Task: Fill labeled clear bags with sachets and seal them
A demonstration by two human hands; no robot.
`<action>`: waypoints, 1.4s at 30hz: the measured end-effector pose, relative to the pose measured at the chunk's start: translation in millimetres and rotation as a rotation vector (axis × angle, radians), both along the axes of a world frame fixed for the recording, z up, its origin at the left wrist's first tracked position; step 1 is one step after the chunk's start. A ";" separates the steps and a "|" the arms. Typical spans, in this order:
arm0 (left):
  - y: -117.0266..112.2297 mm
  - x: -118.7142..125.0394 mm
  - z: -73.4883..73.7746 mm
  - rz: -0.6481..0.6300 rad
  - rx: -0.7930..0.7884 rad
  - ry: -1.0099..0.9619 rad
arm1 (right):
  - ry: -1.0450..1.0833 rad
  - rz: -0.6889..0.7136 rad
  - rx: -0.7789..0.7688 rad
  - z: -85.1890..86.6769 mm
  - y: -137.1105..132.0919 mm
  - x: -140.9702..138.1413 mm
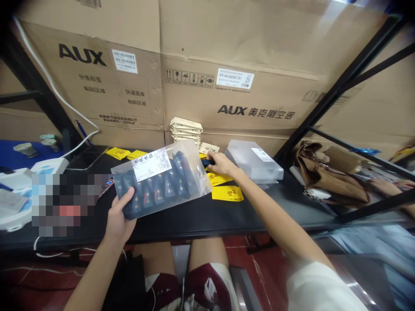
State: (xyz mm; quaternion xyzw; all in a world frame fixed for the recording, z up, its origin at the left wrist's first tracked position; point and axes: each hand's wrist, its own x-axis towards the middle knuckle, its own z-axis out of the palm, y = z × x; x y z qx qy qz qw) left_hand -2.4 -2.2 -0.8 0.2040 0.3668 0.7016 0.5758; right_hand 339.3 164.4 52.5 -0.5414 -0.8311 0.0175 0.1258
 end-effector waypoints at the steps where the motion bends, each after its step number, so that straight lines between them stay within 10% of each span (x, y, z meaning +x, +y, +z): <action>1: 0.1 -0.1 -0.1 0.003 -0.003 0.003 | 0.006 0.006 0.028 1.5 -1.8 1.9; 7: 0.3 0.5 1.6 0.048 0.001 0.011 | 0.160 -0.018 0.308 -3.8 -61.0 4.5; 14: 3.1 3.1 -0.2 0.065 0.043 0.050 | 0.419 0.190 0.447 -67.0 -158.6 -32.1; 27: 3.9 2.4 -4.1 0.016 0.126 0.118 | 0.341 0.019 0.345 -69.7 -171.6 -51.7; 34: 4.2 2.4 -2.4 -0.016 0.096 0.130 | 0.298 0.160 0.173 -74.1 -169.0 -56.9; 42: 5.7 3.0 -2.4 -0.043 0.105 0.158 | 0.291 -0.007 0.299 -74.3 -167.7 -56.4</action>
